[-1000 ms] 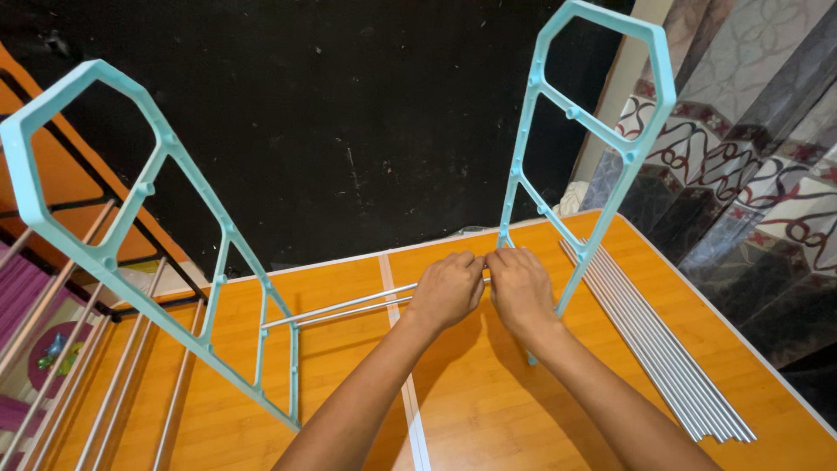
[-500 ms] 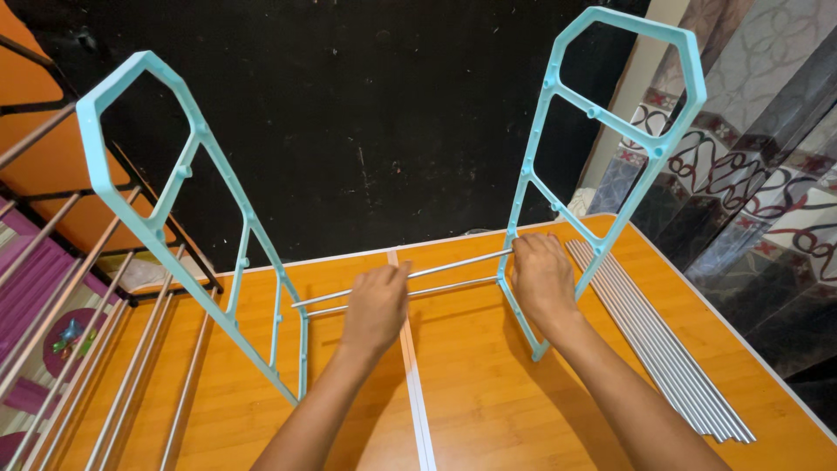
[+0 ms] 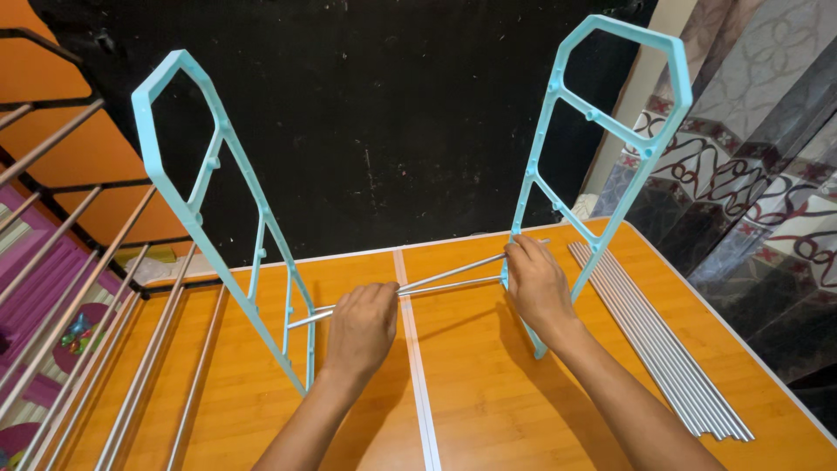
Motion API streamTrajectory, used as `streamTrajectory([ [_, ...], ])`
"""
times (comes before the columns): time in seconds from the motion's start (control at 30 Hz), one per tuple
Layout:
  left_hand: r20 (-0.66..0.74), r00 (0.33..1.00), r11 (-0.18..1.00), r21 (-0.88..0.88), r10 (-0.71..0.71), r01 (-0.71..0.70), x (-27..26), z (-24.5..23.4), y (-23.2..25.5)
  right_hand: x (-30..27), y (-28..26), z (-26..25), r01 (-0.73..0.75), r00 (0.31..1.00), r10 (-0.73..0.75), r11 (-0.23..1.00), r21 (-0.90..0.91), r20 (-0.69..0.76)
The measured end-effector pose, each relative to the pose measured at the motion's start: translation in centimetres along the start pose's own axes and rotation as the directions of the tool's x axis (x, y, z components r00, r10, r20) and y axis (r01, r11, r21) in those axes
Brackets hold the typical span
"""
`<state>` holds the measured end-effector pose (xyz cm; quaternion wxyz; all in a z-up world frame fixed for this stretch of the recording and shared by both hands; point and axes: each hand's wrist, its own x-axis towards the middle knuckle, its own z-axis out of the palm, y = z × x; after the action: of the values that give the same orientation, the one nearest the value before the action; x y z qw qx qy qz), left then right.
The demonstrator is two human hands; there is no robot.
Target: The person assembles a small metal rack by inserting metal rods into light blue plastic side frames on a wooden table. They then handle a separate black metal rack, adjusting its rods and positioning it on the table.
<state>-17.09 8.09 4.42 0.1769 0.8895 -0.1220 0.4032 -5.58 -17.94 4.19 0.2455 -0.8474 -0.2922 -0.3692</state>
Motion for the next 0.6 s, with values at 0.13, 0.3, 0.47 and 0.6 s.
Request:
streamTrajectory([
  [0.13, 0.085, 0.995, 0.998, 0.049, -0.048, 0.044, -0.5, -1.1, 1.2, 0.1, -0.2, 0.0, -0.016, 1.000, 0.016, 1.000, 0.015, 0.012],
  [0.3, 0.030, 0.999, 0.999, 0.042, -0.024, 0.023, -1.8, -3.1, 2.3, -0.5, -1.4, -1.0, 0.024, 1.000, -0.024, 0.999, 0.037, -0.016],
  [0.47, 0.025, 0.996, 0.996, 0.031, -0.081, 0.081, -3.2, -5.7, 2.6, -1.0, -3.6, -2.7, 0.123, 0.991, -0.121, 0.992, 0.018, -0.064],
  [0.6, 0.044, 0.992, 0.993, 0.003, -0.116, 0.116, -4.4, -7.9, 2.7, -1.9, -5.8, -4.6, 0.148, 0.986, -0.146, 0.989, 0.023, -0.078],
])
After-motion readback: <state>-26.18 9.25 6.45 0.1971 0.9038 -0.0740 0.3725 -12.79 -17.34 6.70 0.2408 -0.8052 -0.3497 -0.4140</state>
